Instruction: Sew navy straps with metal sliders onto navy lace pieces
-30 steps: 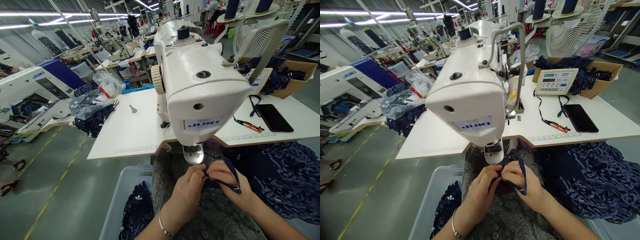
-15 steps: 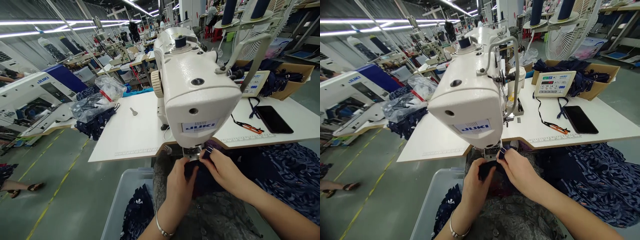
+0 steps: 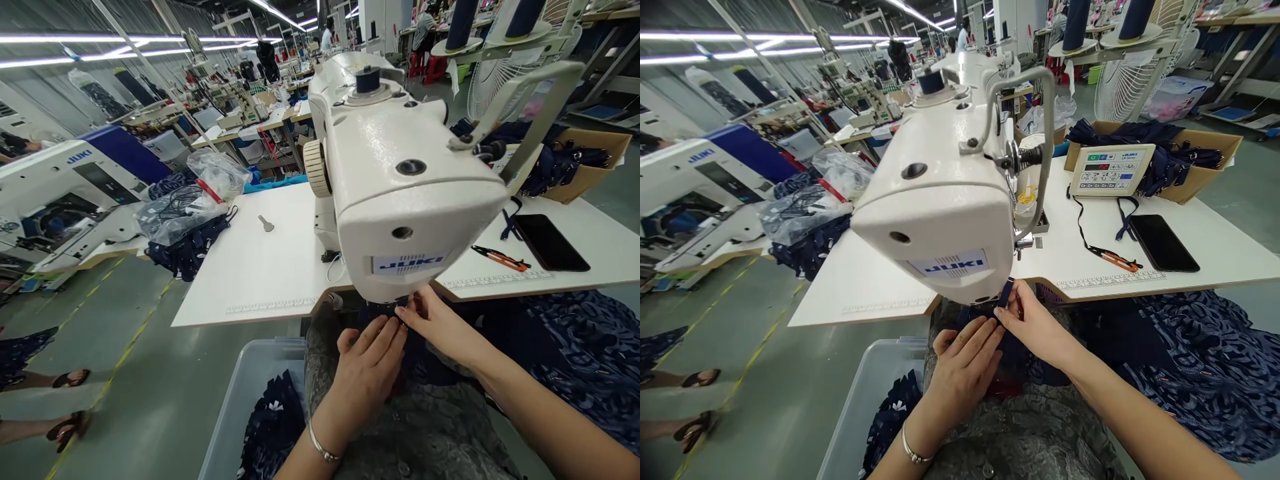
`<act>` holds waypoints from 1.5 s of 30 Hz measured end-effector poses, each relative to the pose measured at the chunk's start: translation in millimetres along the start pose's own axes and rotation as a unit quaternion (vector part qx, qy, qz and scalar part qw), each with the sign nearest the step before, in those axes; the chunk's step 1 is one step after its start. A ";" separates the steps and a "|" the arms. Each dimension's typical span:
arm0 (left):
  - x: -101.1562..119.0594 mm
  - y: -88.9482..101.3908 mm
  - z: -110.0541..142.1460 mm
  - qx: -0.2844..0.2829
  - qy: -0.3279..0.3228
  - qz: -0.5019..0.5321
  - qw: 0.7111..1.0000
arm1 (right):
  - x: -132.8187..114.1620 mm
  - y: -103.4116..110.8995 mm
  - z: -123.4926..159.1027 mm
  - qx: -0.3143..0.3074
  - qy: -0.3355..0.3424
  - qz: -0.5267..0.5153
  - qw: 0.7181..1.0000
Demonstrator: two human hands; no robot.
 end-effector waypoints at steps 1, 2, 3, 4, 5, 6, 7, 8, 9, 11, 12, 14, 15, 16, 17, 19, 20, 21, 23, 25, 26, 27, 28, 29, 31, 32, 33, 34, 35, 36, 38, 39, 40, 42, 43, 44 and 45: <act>-0.7 0.4 -1.2 0.000 0.003 0.006 1.000 | 1.4 0.3 -1.2 -0.012 -0.015 -0.022 1.000; -1.1 1.0 -2.3 0.002 0.007 0.010 1.000 | 2.6 0.8 -2.1 -0.018 -0.024 -0.040 0.999; -1.4 1.4 -3.3 0.007 0.011 0.010 1.000 | 3.6 1.6 -2.7 -0.017 -0.027 -0.054 0.998; -1.6 1.6 -3.9 0.013 0.014 0.008 1.000 | 4.4 2.5 -3.3 -0.015 -0.026 -0.064 0.997; -1.5 1.5 -4.2 0.020 0.013 0.002 1.000 | 5.0 3.6 -4.0 -0.012 -0.025 -0.069 0.997; -1.3 1.0 -4.1 0.026 0.011 -0.004 1.000 | 5.5 4.9 -4.8 -0.005 -0.023 -0.068 0.997; -1.1 0.2 -3.7 0.029 0.008 -0.012 0.999 | 6.1 6.5 -6.0 0.004 -0.022 -0.061 0.998; -0.9 -0.9 -3.1 0.029 0.005 -0.019 0.999 | 6.6 8.0 -7.5 0.014 -0.019 -0.050 0.998; -0.8 -2.1 -2.4 0.030 0.004 -0.026 0.999 | 7.2 9.3 -9.3 0.021 -0.015 -0.037 0.999; -0.5 -4.3 -1.1 0.031 0.005 -0.035 0.999 | 8.1 11.4 -13.6 0.034 0.002 -0.014 0.999; -0.2 -5.1 -0.8 0.030 0.007 -0.040 0.999 | 8.5 11.9 -15.9 0.036 0.010 -0.001 0.999; 0.8 -5.5 -1.7 0.034 0.015 -0.049 0.998 | 8.7 12.2 -20.5 0.045 0.022 0.029 0.998; 1.3 -5.2 -2.9 0.037 0.018 -0.054 0.998 | 8.2 12.1 -22.7 0.049 0.025 0.046 0.997; 1.9 -4.5 -4.5 0.041 0.022 -0.059 0.997 | 7.2 11.8 -25.0 0.054 0.029 0.062 0.996; 2.5 -3.6 -6.5 0.046 0.025 -0.063 0.997 | 5.8 11.4 -27.2 0.057 0.033 0.078 0.995; 3.4 -1.5 -10.8 0.057 0.029 -0.073 0.995 | 1.9 10.0 -31.5 0.061 0.049 0.100 0.992; 3.6 -0.6 -12.9 0.059 0.032 -0.077 0.995 | -0.2 9.2 -33.4 0.064 0.061 0.105 0.991; 3.6 0.1 -14.7 0.061 0.037 -0.080 0.994 | -2.2 8.5 -35.2 0.070 0.075 0.106 0.989; 3.4 1.1 -17.6 0.060 0.049 -0.079 0.994 | -4.8 7.4 -38.4 0.086 0.102 0.106 0.985; 3.3 1.4 -19.4 0.060 0.064 -0.073 0.993 | -5.1 6.4 -41.0 0.100 0.123 0.110 0.981; 3.4 1.4 -20.0 0.061 0.070 -0.071 0.993 | -4.4 6.0 -42.3 0.106 0.129 0.115 0.979; 3.6 1.2 -20.6 0.061 0.074 -0.069 0.993 | -3.3 5.6 -43.5 0.110 0.135 0.121 0.977; 3.9 0.9 -21.0 0.061 0.077 -0.068 0.993 | -1.9 5.3 -44.8 0.113 0.140 0.130 0.975; 4.3 0.5 -21.4 0.062 0.079 -0.068 0.993 | -0.4 5.1 -46.1 0.115 0.144 0.140 0.973; 4.8 -0.5 -22.1 0.064 0.081 -0.068 0.992 | 2.3 4.6 -48.4 0.119 0.154 0.161 0.967; 5.0 -1.0 -22.4 0.065 0.082 -0.068 0.992 | 3.2 4.4 -49.4 0.119 0.161 0.168 0.965; 5.2 -1.5 -22.6 0.066 0.083 -0.068 0.992 | 3.7 4.3 -50.1 0.120 0.167 0.172 0.963; 5.3 -2.0 -22.7 0.066 0.084 -0.068 0.992 | 3.9 4.3 -50.7 0.121 0.173 0.172 0.962; 5.3 -2.5 -22.7 0.064 0.084 -0.068 0.992 | 3.9 4.3 -51.1 0.122 0.178 0.172 0.961; 5.4 -2.8 -22.6 0.062 0.085 -0.067 0.992 | 3.8 4.4 -51.3 0.122 0.182 0.171 0.961; 5.6 -3.4 -22.2 0.057 0.086 -0.065 0.993 | 3.9 4.5 -51.6 0.121 0.182 0.173 0.960; 5.8 -3.6 -21.9 0.056 0.086 -0.064 0.993 | 4.3 4.5 -51.7 0.120 0.180 0.175 0.960; 6.0 -3.8 -21.6 0.056 0.086 -0.063 0.993 | 4.7 4.4 -51.7 0.118 0.180 0.177 0.960; 6.3 -4.0 -21.1 0.058 0.086 -0.063 0.993 | 5.8 4.3 -51.7 0.116 0.186 0.180 0.959; 6.5 -4.1 -20.9 0.060 0.086 -0.065 0.992 | 6.2 4.3 -51.7 0.117 0.190 0.182 0.958; 6.6 -4.1 -20.8 0.060 0.086 -0.066 0.992 | 6.5 4.4 -51.7 0.120 0.193 0.185 0.956; 6.6 -4.2 -20.8 0.061 0.086 -0.068 0.992 | 6.7 4.4 -51.8 0.123 0.195 0.188 0.955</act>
Point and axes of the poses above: each hand's wrist, its own z-axis away from the middle knuckle, its own y-axis out of the back of the hand, x = y × z, the point moved 2 cm from there along -z, towards the middle knuckle, and after that the axes turned 3 degrees about -y, right-handed, at the moved point
